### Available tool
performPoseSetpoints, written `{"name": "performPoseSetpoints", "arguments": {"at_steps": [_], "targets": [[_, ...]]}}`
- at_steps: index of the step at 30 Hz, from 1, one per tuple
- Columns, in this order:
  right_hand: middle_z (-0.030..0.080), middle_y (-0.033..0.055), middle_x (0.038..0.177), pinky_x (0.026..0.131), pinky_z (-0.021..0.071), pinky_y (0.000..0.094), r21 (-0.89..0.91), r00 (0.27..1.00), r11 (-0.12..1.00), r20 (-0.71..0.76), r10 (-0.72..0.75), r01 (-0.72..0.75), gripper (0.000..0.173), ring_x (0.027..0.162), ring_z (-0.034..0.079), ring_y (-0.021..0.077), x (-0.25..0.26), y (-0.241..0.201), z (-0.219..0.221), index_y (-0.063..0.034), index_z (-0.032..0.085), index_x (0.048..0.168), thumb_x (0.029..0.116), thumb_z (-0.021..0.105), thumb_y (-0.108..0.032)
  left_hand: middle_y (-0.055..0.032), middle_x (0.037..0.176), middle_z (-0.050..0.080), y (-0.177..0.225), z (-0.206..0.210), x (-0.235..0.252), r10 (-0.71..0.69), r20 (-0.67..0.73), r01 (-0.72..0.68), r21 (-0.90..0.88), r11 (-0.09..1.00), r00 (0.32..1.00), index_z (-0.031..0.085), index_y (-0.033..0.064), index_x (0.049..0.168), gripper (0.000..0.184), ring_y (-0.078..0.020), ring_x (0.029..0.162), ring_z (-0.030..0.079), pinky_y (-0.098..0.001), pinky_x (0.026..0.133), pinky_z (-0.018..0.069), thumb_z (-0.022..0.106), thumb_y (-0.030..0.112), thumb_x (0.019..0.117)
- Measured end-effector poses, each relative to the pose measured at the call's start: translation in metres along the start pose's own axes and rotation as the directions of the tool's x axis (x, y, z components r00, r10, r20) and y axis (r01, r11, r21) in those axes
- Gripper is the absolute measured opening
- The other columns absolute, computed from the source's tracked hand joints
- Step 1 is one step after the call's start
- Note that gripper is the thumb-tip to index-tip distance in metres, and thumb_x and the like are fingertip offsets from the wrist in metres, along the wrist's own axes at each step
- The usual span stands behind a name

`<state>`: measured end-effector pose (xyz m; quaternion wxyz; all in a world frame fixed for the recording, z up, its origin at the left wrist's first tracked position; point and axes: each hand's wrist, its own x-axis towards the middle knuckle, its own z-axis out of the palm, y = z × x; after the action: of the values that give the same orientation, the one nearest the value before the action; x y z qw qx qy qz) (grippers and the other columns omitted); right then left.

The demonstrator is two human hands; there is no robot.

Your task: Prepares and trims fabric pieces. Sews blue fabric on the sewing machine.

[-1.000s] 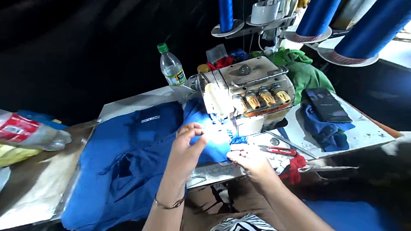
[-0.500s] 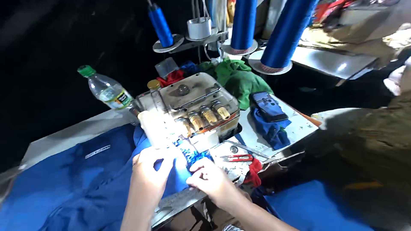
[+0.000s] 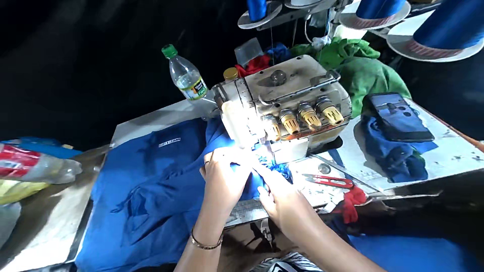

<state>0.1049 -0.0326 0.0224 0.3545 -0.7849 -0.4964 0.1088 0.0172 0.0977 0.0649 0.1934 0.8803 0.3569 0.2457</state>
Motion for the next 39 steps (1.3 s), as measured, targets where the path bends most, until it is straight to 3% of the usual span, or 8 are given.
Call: {"name": "performPoseSetpoints", "arguments": {"at_steps": [3, 6, 12, 15, 20, 24, 28, 39], "targets": [[0.064, 0.0104, 0.094, 0.062, 0.0581, 0.0375, -0.085, 0.992, 0.993, -0.083, -0.09, 0.083, 0.047, 0.07, 0.067, 0.022, -0.001, 0.003, 0.004, -0.0111, 0.061, 0.141, 0.094, 0.059, -0.017, -0.0057, 0.107, 0.069, 0.0, -0.004, 0.001, 0.004, 0.049, -0.007, 0.061, 0.998, 0.999, 0.075, 0.0127, 0.097, 0.015, -0.0293, 0.111, 0.058, -0.0544, 0.091, 0.0432, 0.072, 0.026, 0.0907], [0.065, 0.0109, 0.094, 0.062, 0.058, 0.0377, -0.109, 0.991, 0.989, -0.071, -0.109, 0.101, 0.047, 0.07, 0.067, 0.0229, -0.001, 0.004, 0.003, -0.0103, 0.061, 0.141, 0.094, 0.06, -0.017, -0.0056, 0.113, 0.07, -0.001, -0.012, 0.004, -0.013, 0.13, 0.004, 0.07, 0.998, 0.991, 0.077, 0.0133, 0.107, 0.02, -0.0303, 0.115, 0.058, -0.0554, 0.096, 0.0439, 0.074, 0.026, 0.0919], [0.064, 0.0108, 0.091, 0.058, 0.0571, 0.036, -0.131, 0.986, 0.983, -0.091, -0.138, 0.125, 0.046, 0.066, 0.066, 0.0221, -0.001, 0.006, 0.004, -0.0083, 0.061, 0.139, 0.0945, 0.06, -0.016, -0.0008, 0.11, 0.071, 0.002, -0.022, 0.01, 0.015, 0.208, -0.024, 0.04, 0.999, 0.978, 0.078, 0.0165, 0.106, 0.015, -0.0239, 0.111, 0.06, -0.0496, 0.096, 0.0448, 0.075, 0.021, 0.0919], [0.068, 0.0156, 0.096, 0.062, 0.0597, 0.0406, -0.082, 0.993, 0.992, -0.052, -0.104, 0.1, 0.036, 0.073, 0.07, 0.0274, -0.002, -0.001, -0.001, -0.0051, 0.067, 0.128, 0.0936, 0.063, -0.015, -0.0022, 0.108, 0.071, -0.003, -0.023, 0.013, 0.028, 0.206, -0.041, 0.058, 0.998, 0.978, 0.077, 0.0141, 0.105, 0.016, -0.0241, 0.108, 0.063, -0.0507, 0.093, 0.0487, 0.075, 0.023, 0.0915], [0.068, 0.0185, 0.114, 0.077, 0.0595, 0.0502, -0.026, 0.996, 0.999, 0.091, -0.024, 0.026, 0.05, 0.094, 0.072, 0.0332, 0.001, -0.004, -0.011, -0.016, 0.056, 0.146, 0.0969, 0.058, -0.013, -0.0054, 0.106, 0.071, -0.017, -0.016, 0.02, 0.044, 0.201, -0.052, 0.033, 0.998, 0.979, 0.077, 0.0139, 0.099, 0.022, -0.0256, 0.109, 0.063, -0.0527, 0.093, 0.0496, 0.071, 0.032, 0.0895], [0.068, 0.0181, 0.107, 0.064, 0.0596, 0.0436, 0.024, 0.997, 0.997, 0.0, -0.077, 0.077, 0.051, 0.082, 0.071, 0.0302, 0.001, 0.001, -0.004, -0.0119, 0.059, 0.143, 0.0925, 0.062, -0.009, -0.0055, 0.108, 0.071, -0.018, -0.015, 0.021, 0.087, 0.192, -0.097, 0.046, 0.994, 0.977, 0.078, 0.0124, 0.098, 0.031, -0.0229, 0.11, 0.063, -0.0521, 0.096, 0.0472, 0.066, 0.04, 0.09], [0.068, 0.0181, 0.105, 0.064, 0.0596, 0.0425, 0.027, 0.994, 0.994, -0.036, -0.1, 0.101, 0.052, 0.082, 0.071, 0.03, 0.002, 0.003, -0.001, -0.0125, 0.06, 0.142, 0.0903, 0.063, -0.007, -0.0052, 0.111, 0.07, -0.018, -0.016, 0.022, 0.07, 0.21, -0.08, 0.038, 0.996, 0.975, 0.078, 0.0129, 0.102, 0.031, -0.0228, 0.113, 0.062, -0.0522, 0.097, 0.0461, 0.067, 0.039, 0.0898], [0.068, 0.0181, 0.11, 0.07, 0.0599, 0.0421, 0.031, 0.995, 0.994, 0.008, -0.102, 0.101, 0.053, 0.087, 0.072, 0.0303, 0.003, 0.001, -0.003, -0.0132, 0.056, 0.146, 0.0937, 0.061, -0.009, -0.0021, 0.101, 0.069, -0.023, -0.015, 0.026, 0.132, 0.197, -0.145, 0.056, 0.988, 0.971, 0.074, 0.0133, 0.089, 0.025, -0.0173, 0.102, 0.064, -0.0479, 0.088, 0.0495, 0.064, 0.036, 0.0877]]}}
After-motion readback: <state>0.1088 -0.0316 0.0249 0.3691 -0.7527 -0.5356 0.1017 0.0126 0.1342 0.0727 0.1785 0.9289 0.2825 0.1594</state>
